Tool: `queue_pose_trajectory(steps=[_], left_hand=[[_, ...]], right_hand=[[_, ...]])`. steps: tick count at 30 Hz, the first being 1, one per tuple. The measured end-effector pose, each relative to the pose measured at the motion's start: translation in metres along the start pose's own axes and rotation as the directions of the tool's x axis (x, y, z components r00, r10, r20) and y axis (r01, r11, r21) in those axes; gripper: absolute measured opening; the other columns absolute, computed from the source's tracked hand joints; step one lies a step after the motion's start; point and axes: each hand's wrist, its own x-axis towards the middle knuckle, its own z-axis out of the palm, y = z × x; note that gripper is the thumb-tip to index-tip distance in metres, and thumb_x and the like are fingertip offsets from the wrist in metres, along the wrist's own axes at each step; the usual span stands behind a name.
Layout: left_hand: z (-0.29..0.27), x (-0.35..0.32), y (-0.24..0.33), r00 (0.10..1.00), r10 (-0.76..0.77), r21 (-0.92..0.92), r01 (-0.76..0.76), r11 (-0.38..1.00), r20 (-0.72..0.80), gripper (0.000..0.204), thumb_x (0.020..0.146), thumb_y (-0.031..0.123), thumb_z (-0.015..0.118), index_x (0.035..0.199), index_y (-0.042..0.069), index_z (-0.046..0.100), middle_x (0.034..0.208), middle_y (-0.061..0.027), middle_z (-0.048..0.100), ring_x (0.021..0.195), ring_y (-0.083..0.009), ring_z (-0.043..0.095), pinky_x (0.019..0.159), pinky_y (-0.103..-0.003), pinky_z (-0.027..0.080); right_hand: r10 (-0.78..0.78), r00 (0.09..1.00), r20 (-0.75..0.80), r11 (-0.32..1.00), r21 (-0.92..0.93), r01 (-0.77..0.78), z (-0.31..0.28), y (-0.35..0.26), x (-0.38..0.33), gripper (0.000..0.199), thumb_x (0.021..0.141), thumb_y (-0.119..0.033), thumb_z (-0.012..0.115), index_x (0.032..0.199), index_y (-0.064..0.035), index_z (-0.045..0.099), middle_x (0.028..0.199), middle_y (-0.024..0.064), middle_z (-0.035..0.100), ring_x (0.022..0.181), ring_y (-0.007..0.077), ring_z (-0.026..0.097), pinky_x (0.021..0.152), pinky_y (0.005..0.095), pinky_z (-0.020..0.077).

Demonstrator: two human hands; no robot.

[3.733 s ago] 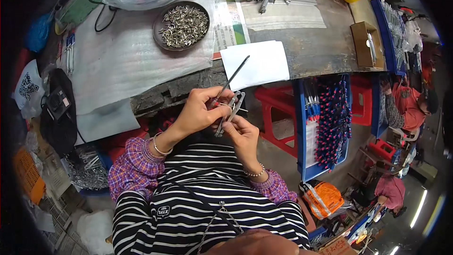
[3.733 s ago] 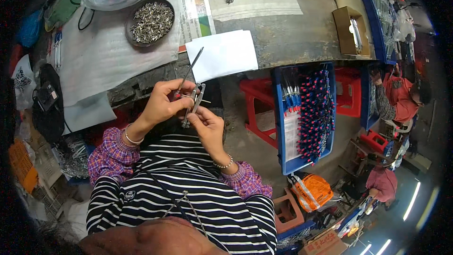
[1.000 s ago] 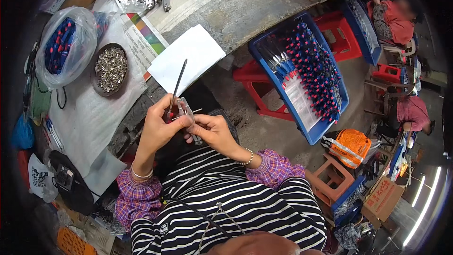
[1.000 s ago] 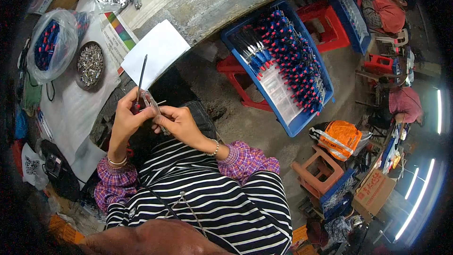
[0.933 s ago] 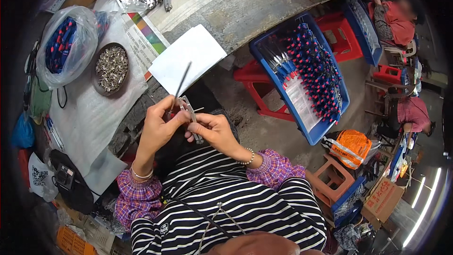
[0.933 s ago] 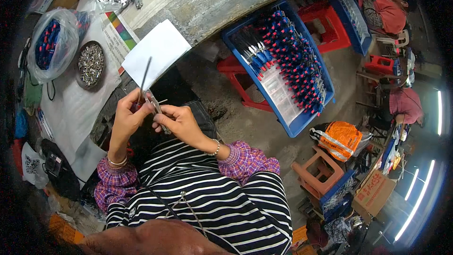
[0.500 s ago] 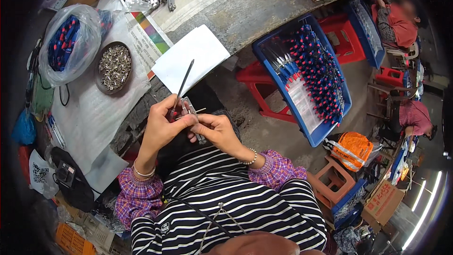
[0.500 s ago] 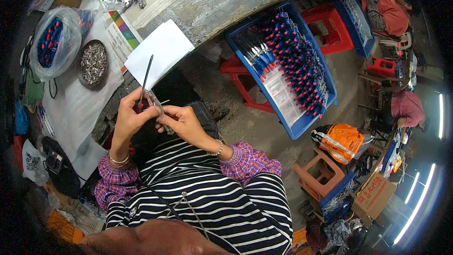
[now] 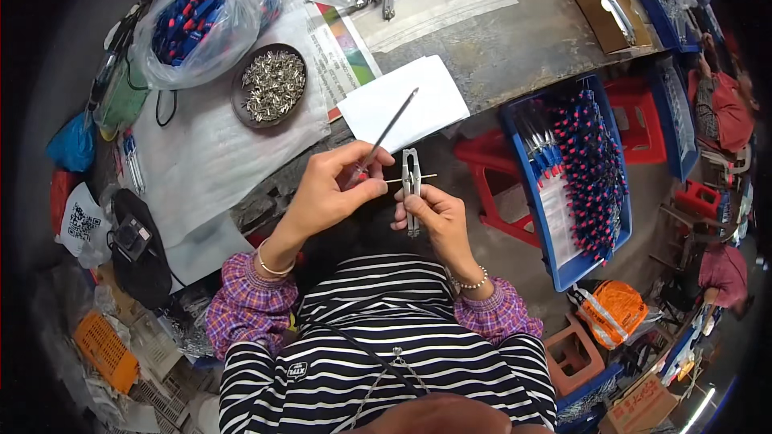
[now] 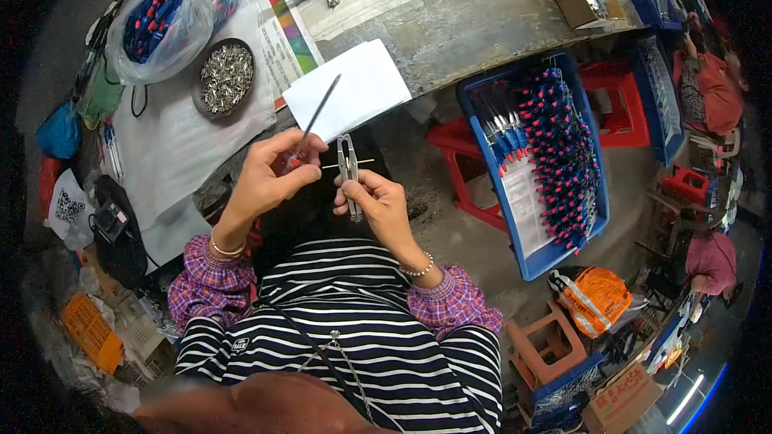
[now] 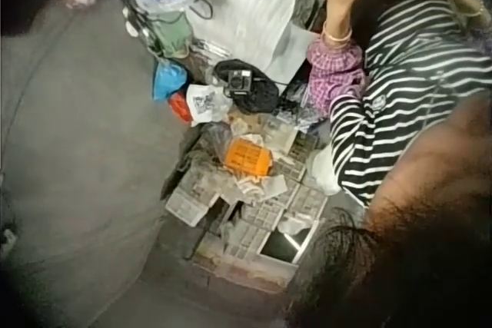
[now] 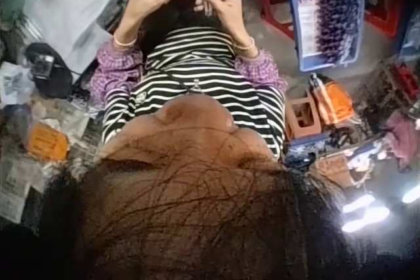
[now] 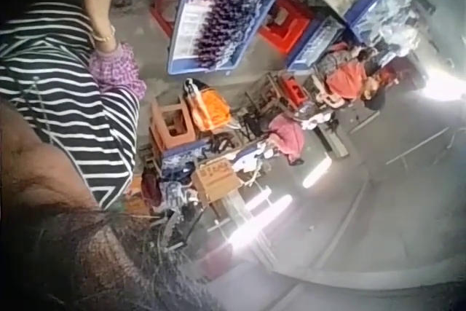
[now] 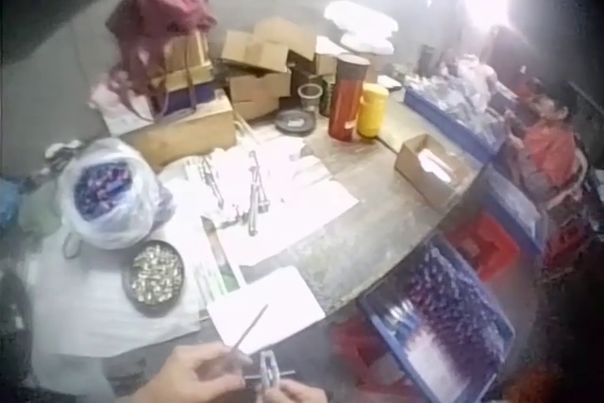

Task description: Assembling small blue and white plastic components at a manual workstation.

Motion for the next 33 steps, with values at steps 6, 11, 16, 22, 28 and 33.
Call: queue_pose_trajectory(steps=[6,11,16,22,28,33], left_hand=[[-0.020,0.028,0.023,0.969,0.128,-0.210,-0.173,0.962,-0.210,0.014,0.088,0.009,0.056,0.099,0.000,0.054,0.082,-0.0037,0.058,0.058,-0.0040,0.047,0.051,-0.018,0.036],[-0.026,0.052,0.013,0.953,0.194,-0.307,-0.262,0.915,-0.234,0.018,0.097,0.019,0.044,0.102,0.003,0.052,0.094,-0.0060,0.058,0.076,-0.0083,0.052,0.070,-0.021,0.044],[-0.025,0.048,-0.001,0.968,0.220,-0.061,-0.228,0.972,-0.117,0.009,0.088,0.003,0.055,0.096,0.001,0.052,0.084,0.0005,0.051,0.076,-0.0036,0.046,0.068,-0.019,0.040],[-0.015,0.036,0.027,0.909,0.403,0.014,-0.404,0.915,-0.104,0.011,0.085,-0.004,0.053,0.095,0.001,0.053,0.085,-0.0071,0.057,0.074,-0.0110,0.054,0.068,-0.025,0.045],[0.001,0.034,0.007,0.883,0.469,0.166,-0.466,0.869,0.024,0.018,0.086,-0.004,0.052,0.102,0.001,0.047,0.086,-0.0092,0.058,0.077,-0.0180,0.059,0.070,-0.028,0.048],[0.004,0.041,-0.005,0.895,0.422,-0.099,-0.437,0.894,-0.142,0.012,0.091,0.003,0.049,0.103,-0.001,0.047,0.087,-0.0089,0.058,0.078,-0.0138,0.057,0.071,-0.025,0.047]], right_hand=[[-0.175,0.984,-0.018,0.907,-0.393,0.154,-0.006,-0.025,0.015,0.017,0.089,-0.011,0.055,0.091,0.0052,0.061,0.069,0.0044,0.060,0.061,0.0096,0.058,0.056,0.0214,0.0469],[-0.504,0.847,0.169,0.341,-0.862,0.375,-0.004,-0.040,0.026,0.008,0.082,-0.005,0.059,0.086,0.0018,0.061,0.065,0.0130,0.059,0.054,0.0224,0.059,0.049,0.0275,0.0436],[-0.532,0.799,0.279,0.141,-0.902,0.409,-0.003,-0.038,0.030,0.009,0.080,-0.004,0.061,0.088,-0.0010,0.057,0.072,0.0166,0.057,0.061,0.0336,0.057,0.049,0.0370,0.0444],[-0.461,0.839,0.289,0.061,-0.933,0.355,0.000,-0.040,0.028,0.009,0.080,-0.005,0.059,0.085,-0.0019,0.052,0.069,0.0153,0.054,0.060,0.0340,0.057,0.049,0.0411,0.0437],[-0.429,0.860,0.275,0.054,-0.943,0.329,-0.001,-0.035,0.020,0.008,0.082,-0.007,0.056,0.082,-0.0025,0.050,0.067,0.0161,0.054,0.059,0.0338,0.057,0.049,0.0417,0.0441],[-0.454,0.848,0.274,0.124,-0.923,0.365,0.000,-0.034,0.026,0.009,0.082,-0.007,0.056,0.080,-0.0025,0.048,0.066,0.0163,0.053,0.058,0.0358,0.056,0.048,0.0433,0.0442]])
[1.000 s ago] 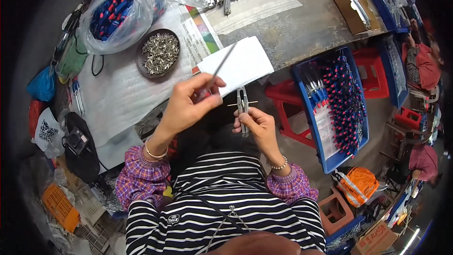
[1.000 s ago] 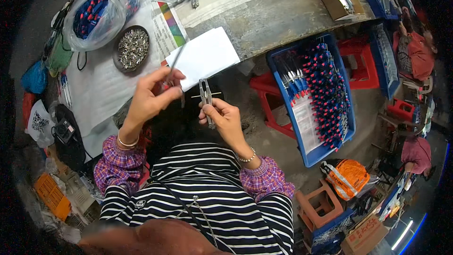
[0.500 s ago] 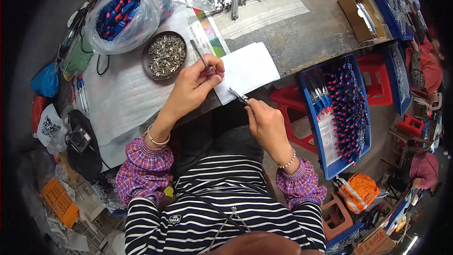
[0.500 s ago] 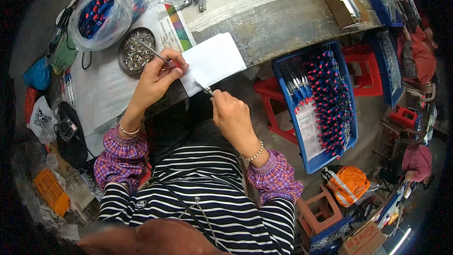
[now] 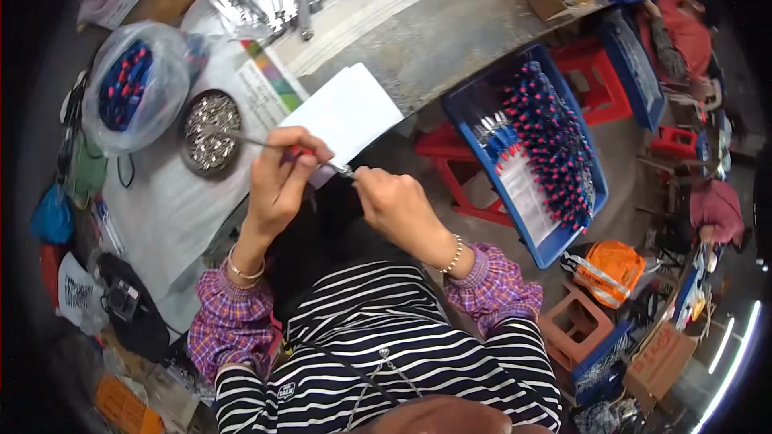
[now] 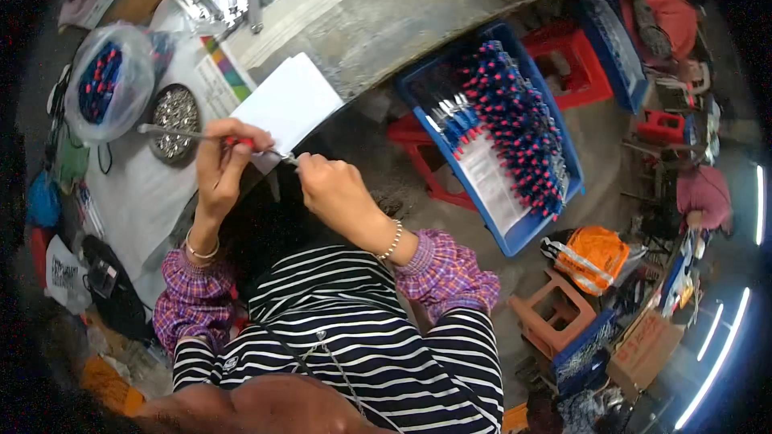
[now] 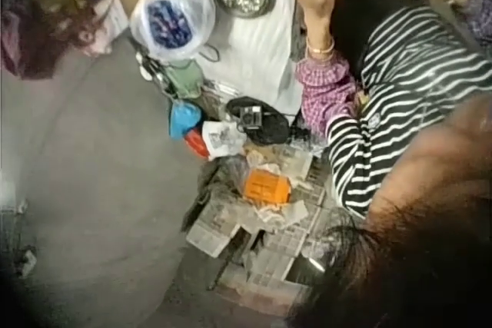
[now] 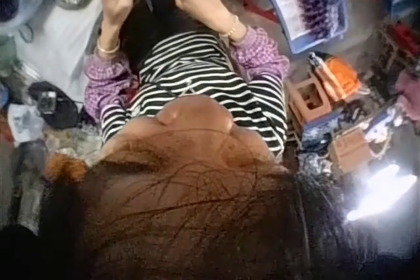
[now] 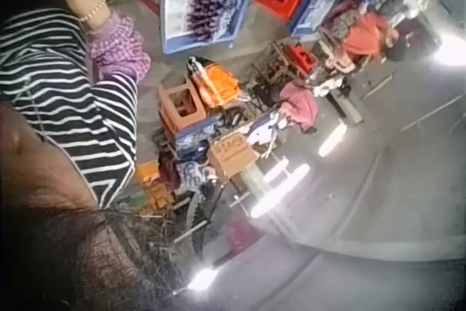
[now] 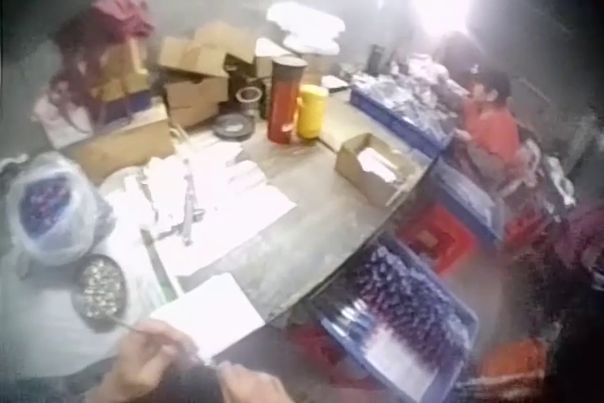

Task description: Assembling small blue and white plastic components at a manual workstation.

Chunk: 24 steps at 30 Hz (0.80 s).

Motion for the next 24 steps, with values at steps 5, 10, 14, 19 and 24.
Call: queue_pose_trajectory(steps=[5,10,14,19,24], left_hand=[[-0.006,0.004,0.017,0.997,-0.059,-0.013,0.058,0.998,-0.046,0.009,0.089,0.000,0.048,0.098,0.000,0.048,0.073,-0.0034,0.052,0.062,-0.0066,0.046,0.057,-0.020,0.039],[-0.006,-0.012,0.022,0.958,-0.280,-0.080,0.275,0.958,-0.059,0.008,0.089,0.004,0.053,0.096,0.000,0.052,0.065,0.0019,0.048,0.050,-0.0024,0.040,0.045,-0.017,0.030],[-0.002,-0.018,0.027,0.909,-0.416,-0.037,0.415,0.909,-0.017,0.014,0.086,0.007,0.059,0.096,-0.002,0.054,0.061,0.0036,0.048,0.045,-0.0009,0.039,0.041,-0.016,0.027],[-0.006,-0.025,0.029,0.886,-0.464,0.028,0.464,0.885,-0.004,0.005,0.082,0.003,0.058,0.086,-0.001,0.057,0.058,0.0033,0.051,0.043,-0.0009,0.040,0.039,-0.017,0.026],[-0.017,-0.034,0.018,0.903,-0.425,0.200,0.404,0.892,0.071,0.004,0.080,0.002,0.059,0.084,0.000,0.057,0.055,0.0025,0.049,0.042,-0.0019,0.040,0.039,-0.017,0.028]], right_hand=[[-0.006,0.996,-0.089,0.988,0.153,0.019,-0.003,0.005,-0.002,0.014,0.080,-0.006,0.059,0.093,-0.0012,0.055,0.071,0.0150,0.057,0.063,0.0331,0.058,0.052,0.0382,0.0455],[-0.004,0.978,-0.208,0.969,0.241,0.056,-0.013,-0.012,-0.016,0.023,0.078,0.000,0.060,0.100,0.0002,0.055,0.073,0.0132,0.057,0.062,0.0306,0.058,0.054,0.0364,0.0462],[-0.031,0.977,-0.212,0.967,0.242,0.083,-0.004,-0.019,-0.023,0.027,0.077,0.002,0.060,0.104,0.0013,0.054,0.077,0.0132,0.057,0.066,0.0298,0.058,0.057,0.0356,0.0468],[-0.025,0.986,-0.164,0.961,0.268,0.069,0.004,-0.021,-0.027,0.028,0.078,0.000,0.060,0.105,0.0010,0.054,0.078,0.0134,0.056,0.068,0.0296,0.057,0.059,0.0354,0.0460],[0.076,0.987,0.142,0.828,0.543,-0.142,0.007,-0.010,-0.032,0.031,0.084,-0.009,0.060,0.112,0.0014,0.055,0.077,0.0067,0.056,0.066,0.0144,0.056,0.057,0.0268,0.0438]])
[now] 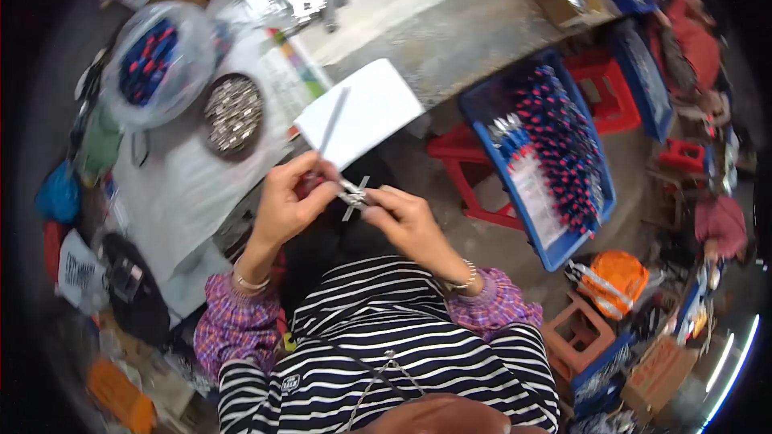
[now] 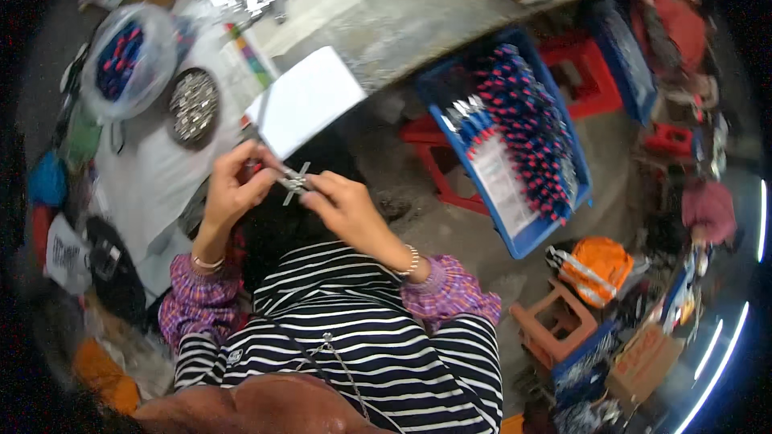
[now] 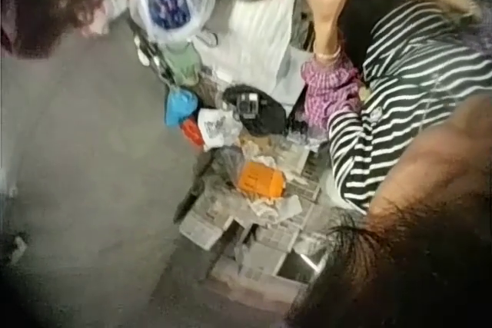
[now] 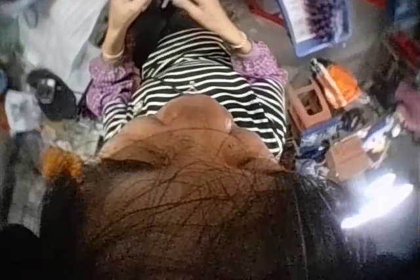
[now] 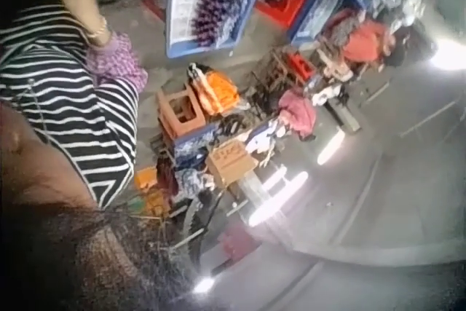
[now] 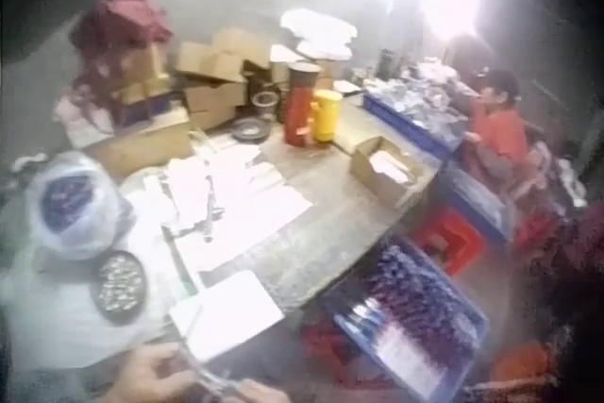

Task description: Assembling small blue and white plastic components at a manual workstation.

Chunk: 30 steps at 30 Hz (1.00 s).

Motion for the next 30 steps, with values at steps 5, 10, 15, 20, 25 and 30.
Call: queue_pose_trajectory(steps=[5,10,15,20,25,30], left_hand=[[0.001,0.002,-0.003,0.997,0.006,-0.041,-0.003,0.999,0.074,0.009,0.079,0.001,0.062,0.086,-0.001,0.058,0.061,0.0017,0.052,0.044,-0.0018,0.044,0.040,-0.017,0.030],[0.001,-0.001,0.007,0.993,-0.096,-0.233,0.110,0.966,0.071,0.015,0.079,0.002,0.064,0.092,-0.001,0.058,0.069,-0.0002,0.057,0.047,-0.0015,0.045,0.041,-0.016,0.031],[0.002,-0.003,0.006,0.987,-0.136,-0.138,0.147,0.979,0.087,0.020,0.078,0.005,0.066,0.095,-0.001,0.059,0.068,0.0013,0.057,0.048,-0.0005,0.043,0.042,-0.017,0.031],[0.006,-0.005,-0.001,0.993,-0.102,-0.058,0.105,0.993,0.065,0.016,0.077,0.006,0.067,0.090,-0.001,0.060,0.063,0.0027,0.056,0.047,-0.0002,0.043,0.042,-0.016,0.030],[0.009,-0.007,0.000,0.996,-0.084,-0.055,0.084,0.995,0.004,0.013,0.077,0.007,0.068,0.086,-0.001,0.061,0.061,0.0029,0.055,0.046,0.0001,0.042,0.042,-0.016,0.029],[0.011,-0.008,0.005,0.998,-0.050,0.054,0.052,0.997,-0.043,0.014,0.075,0.008,0.069,0.084,0.000,0.062,0.061,0.0033,0.055,0.048,-0.0001,0.042,0.043,-0.017,0.029]], right_hand=[[0.346,0.888,0.302,0.677,0.575,-0.459,0.004,0.006,-0.008,0.012,0.091,-0.009,0.052,0.095,0.0019,0.055,0.083,0.0054,0.060,0.070,0.0101,0.057,0.067,0.0231,0.0481],[0.312,0.889,0.336,0.662,0.594,-0.457,0.007,0.002,-0.005,0.013,0.091,-0.006,0.051,0.096,0.0049,0.055,0.086,0.0103,0.063,0.074,0.0137,0.060,0.069,0.0247,0.0489],[0.333,0.901,0.277,0.647,0.628,-0.432,0.010,0.004,-0.006,0.019,0.090,-0.005,0.052,0.105,0.0057,0.056,0.090,0.0124,0.064,0.077,0.0151,0.062,0.072,0.0255,0.0501],[0.314,0.911,0.266,0.683,0.603,-0.411,0.012,0.003,-0.007,0.021,0.087,-0.001,0.054,0.107,0.0063,0.055,0.094,0.0134,0.064,0.081,0.0164,0.064,0.075,0.0264,0.0509],[0.261,0.946,0.191,0.784,0.530,-0.324,0.012,-0.001,-0.009,0.025,0.085,0.004,0.055,0.109,0.0075,0.054,0.097,0.0144,0.064,0.086,0.0180,0.064,0.079,0.0270,0.0511],[0.274,0.931,0.241,0.754,0.547,-0.363,0.010,-0.001,-0.008,0.026,0.084,0.006,0.055,0.110,0.0078,0.054,0.097,0.0140,0.065,0.088,0.0178,0.064,0.079,0.0264,0.0508]])
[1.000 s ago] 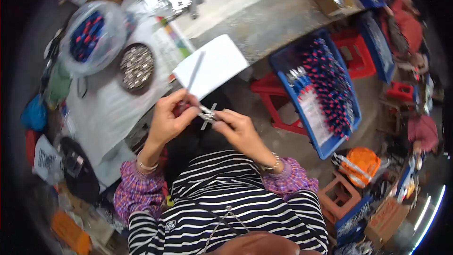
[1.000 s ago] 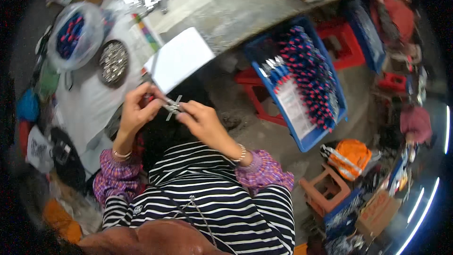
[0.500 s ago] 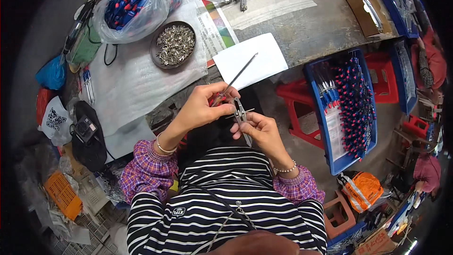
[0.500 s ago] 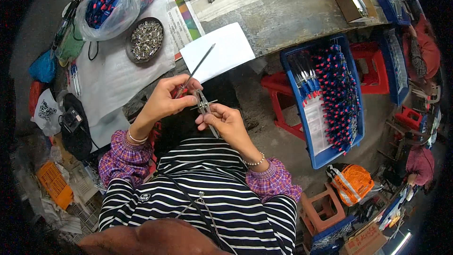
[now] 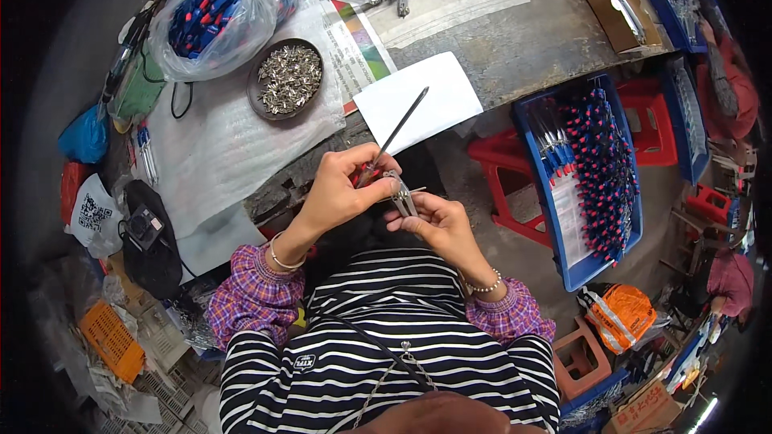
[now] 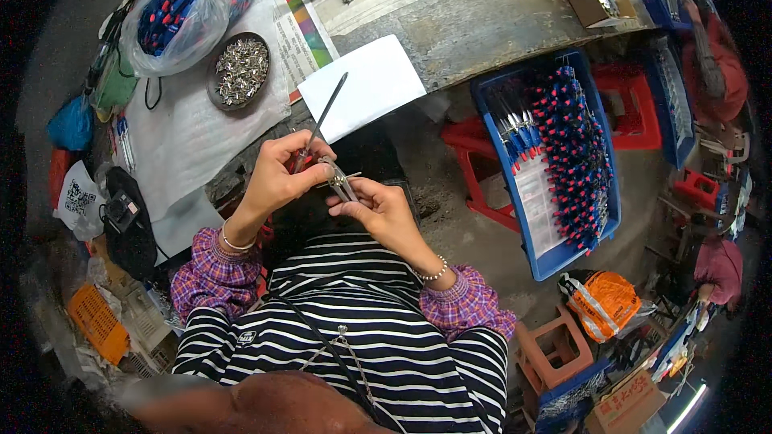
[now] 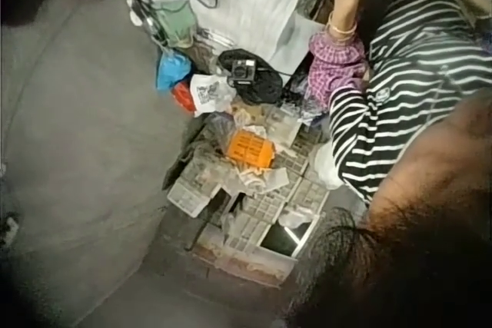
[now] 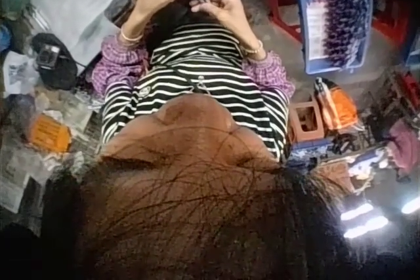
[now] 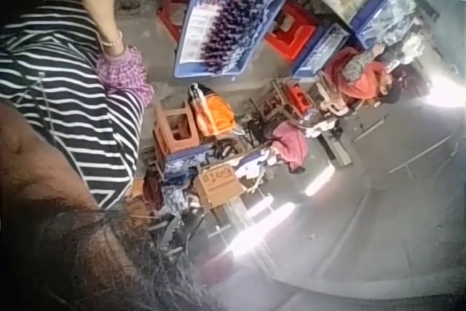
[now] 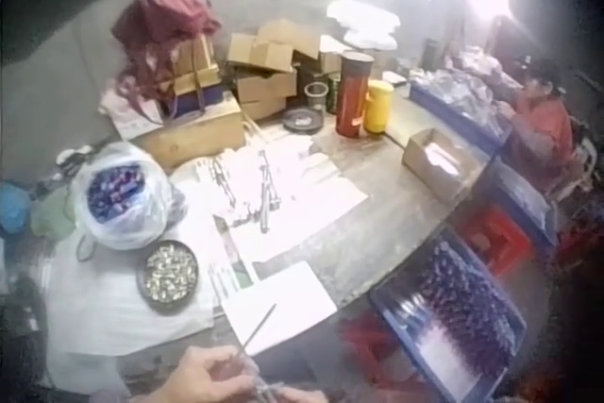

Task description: Assembling small blue and white plastic components at a manual workstation.

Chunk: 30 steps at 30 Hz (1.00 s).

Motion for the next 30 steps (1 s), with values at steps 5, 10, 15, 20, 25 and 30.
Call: queue_pose_trajectory(steps=[5,10,15,20,25,30], left_hand=[[0.000,0.000,-0.003,0.998,0.054,0.059,-0.053,0.997,-0.026,0.014,0.073,0.009,0.070,0.082,0.000,0.063,0.062,0.0036,0.054,0.053,-0.0005,0.040,0.046,-0.019,0.029],[0.001,-0.002,0.004,0.999,0.045,0.068,-0.044,0.997,-0.016,0.014,0.073,0.009,0.070,0.082,0.000,0.063,0.063,0.0035,0.055,0.054,-0.0005,0.041,0.048,-0.018,0.030],[-0.004,-0.003,-0.003,0.998,0.060,0.006,-0.060,0.998,0.001,0.015,0.075,0.007,0.068,0.087,-0.001,0.063,0.066,0.0019,0.058,0.054,0.0000,0.044,0.048,-0.017,0.033],[-0.012,-0.004,0.009,0.987,-0.074,-0.228,0.106,0.968,0.145,0.019,0.079,0.006,0.065,0.096,-0.003,0.062,0.068,0.0002,0.060,0.048,-0.0008,0.044,0.042,-0.017,0.032],[-0.009,-0.006,-0.002,0.987,-0.114,-0.266,0.141,0.953,0.117,0.017,0.080,0.005,0.064,0.095,-0.003,0.061,0.063,0.0005,0.057,0.045,-0.0016,0.044,0.039,-0.017,0.030],[-0.004,-0.008,-0.008,0.987,-0.130,-0.172,0.144,0.975,0.092,0.014,0.079,0.007,0.066,0.089,-0.002,0.062,0.054,0.0029,0.052,0.043,-0.0019,0.043,0.039,-0.018,0.029]], right_hand=[[-0.005,1.000,0.002,1.000,0.004,0.005,0.001,0.002,0.001,0.023,0.086,0.003,0.054,0.108,0.0077,0.055,0.095,0.0133,0.065,0.083,0.0161,0.063,0.077,0.0260,0.0501],[-0.038,0.999,-0.004,0.999,0.037,0.038,0.003,0.008,0.004,0.019,0.090,-0.006,0.050,0.103,0.0066,0.057,0.087,0.0097,0.064,0.073,0.0108,0.061,0.068,0.0220,0.0477],[-0.084,0.996,0.005,0.996,-0.005,0.084,0.006,0.009,0.008,0.019,0.094,-0.011,0.046,0.094,0.0038,0.057,0.075,0.0038,0.059,0.063,0.0075,0.054,0.061,0.0213,0.0452],[0.001,0.998,0.057,0.989,0.149,-0.009,0.005,0.003,0.008,0.020,0.095,-0.010,0.044,0.096,0.0056,0.056,0.076,0.0051,0.059,0.065,0.0089,0.055,0.064,0.0227,0.0473],[0.006,0.999,0.049,0.994,0.111,-0.011,0.006,0.006,0.008,0.020,0.094,-0.009,0.044,0.098,0.0067,0.056,0.078,0.0071,0.060,0.067,0.0105,0.057,0.065,0.0230,0.0476],[0.009,1.000,0.012,0.998,0.060,-0.010,0.006,0.012,0.006,0.020,0.094,-0.009,0.044,0.097,0.0065,0.056,0.079,0.0076,0.061,0.067,0.0104,0.057,0.065,0.0229,0.0475]])
